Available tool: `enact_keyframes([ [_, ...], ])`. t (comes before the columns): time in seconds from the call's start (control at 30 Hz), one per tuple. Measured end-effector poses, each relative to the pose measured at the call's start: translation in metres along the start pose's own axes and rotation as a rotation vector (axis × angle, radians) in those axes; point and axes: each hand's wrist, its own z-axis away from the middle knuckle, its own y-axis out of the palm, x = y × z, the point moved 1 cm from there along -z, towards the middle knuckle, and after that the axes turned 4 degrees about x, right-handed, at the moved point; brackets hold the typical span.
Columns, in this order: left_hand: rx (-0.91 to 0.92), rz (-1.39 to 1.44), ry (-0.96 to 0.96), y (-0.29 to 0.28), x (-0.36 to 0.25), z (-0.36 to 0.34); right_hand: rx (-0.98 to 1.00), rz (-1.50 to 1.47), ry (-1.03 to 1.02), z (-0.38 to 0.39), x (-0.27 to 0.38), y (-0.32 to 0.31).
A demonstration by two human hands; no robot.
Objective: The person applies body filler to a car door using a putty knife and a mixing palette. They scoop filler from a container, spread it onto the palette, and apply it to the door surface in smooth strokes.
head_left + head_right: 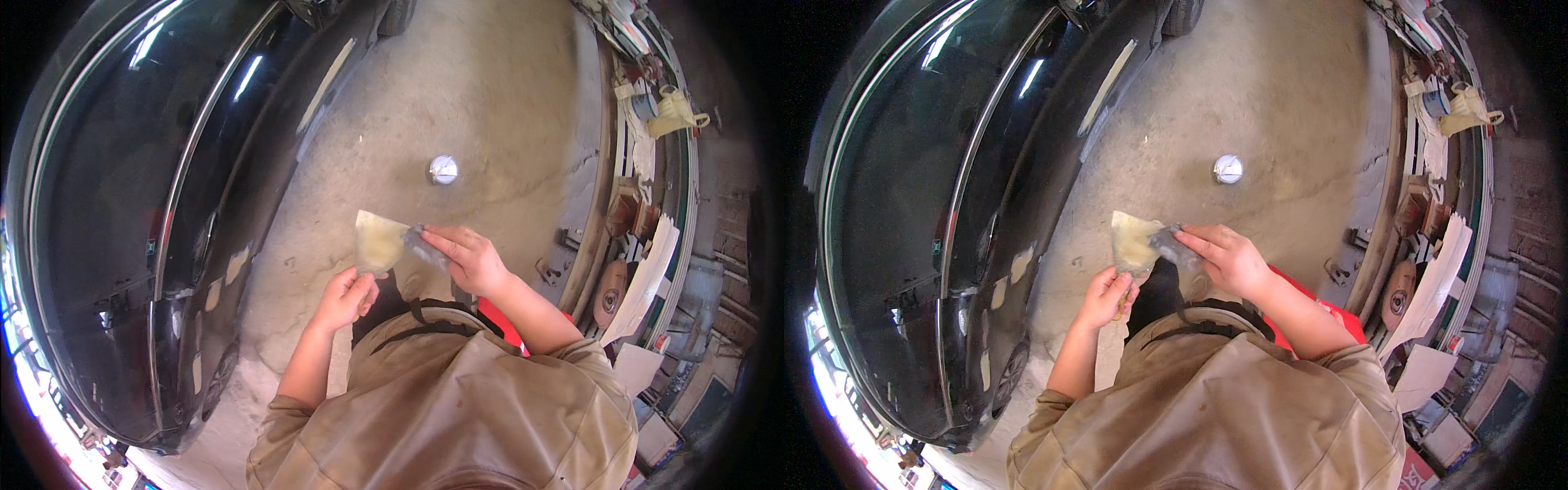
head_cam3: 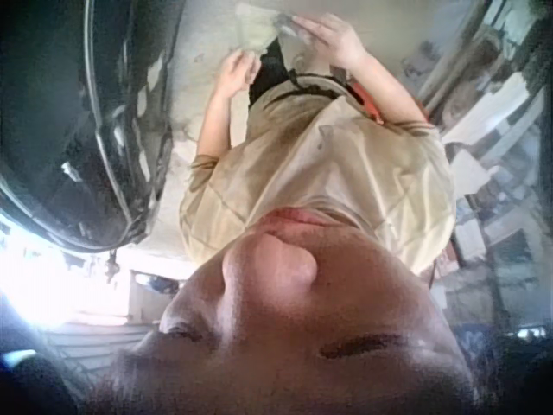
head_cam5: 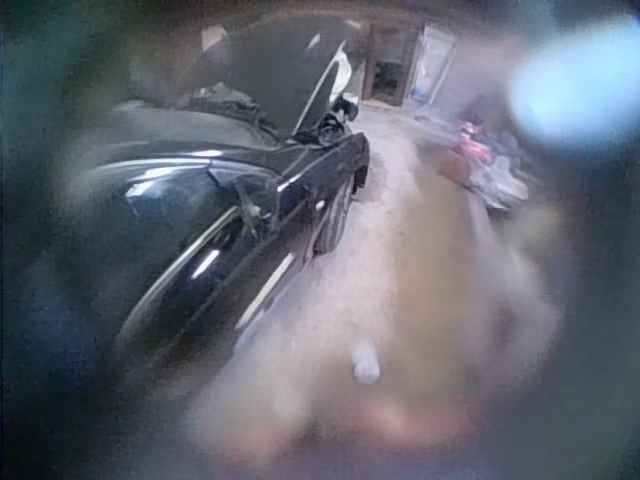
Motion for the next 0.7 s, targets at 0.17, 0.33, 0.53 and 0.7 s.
enact_keyframes([
  [0.17,0.117,0.280,0.128,-0.030,-0.029,-0.018,0.060,-0.208,0.351,-0.013,-0.032,-0.008],
  [0.33,0.519,0.144,-0.085,0.001,-0.065,-0.063,-0.595,-1.415,1.107,-0.033,-0.045,-0.033],
  [0.53,0.717,0.357,-0.134,0.069,-0.084,-0.123,-0.039,-1.491,0.783,-0.028,-0.048,-0.047],
  [0.7,0.246,0.504,0.065,0.091,-0.087,-0.153,0.075,-1.380,0.853,0.020,-0.096,-0.042],
])
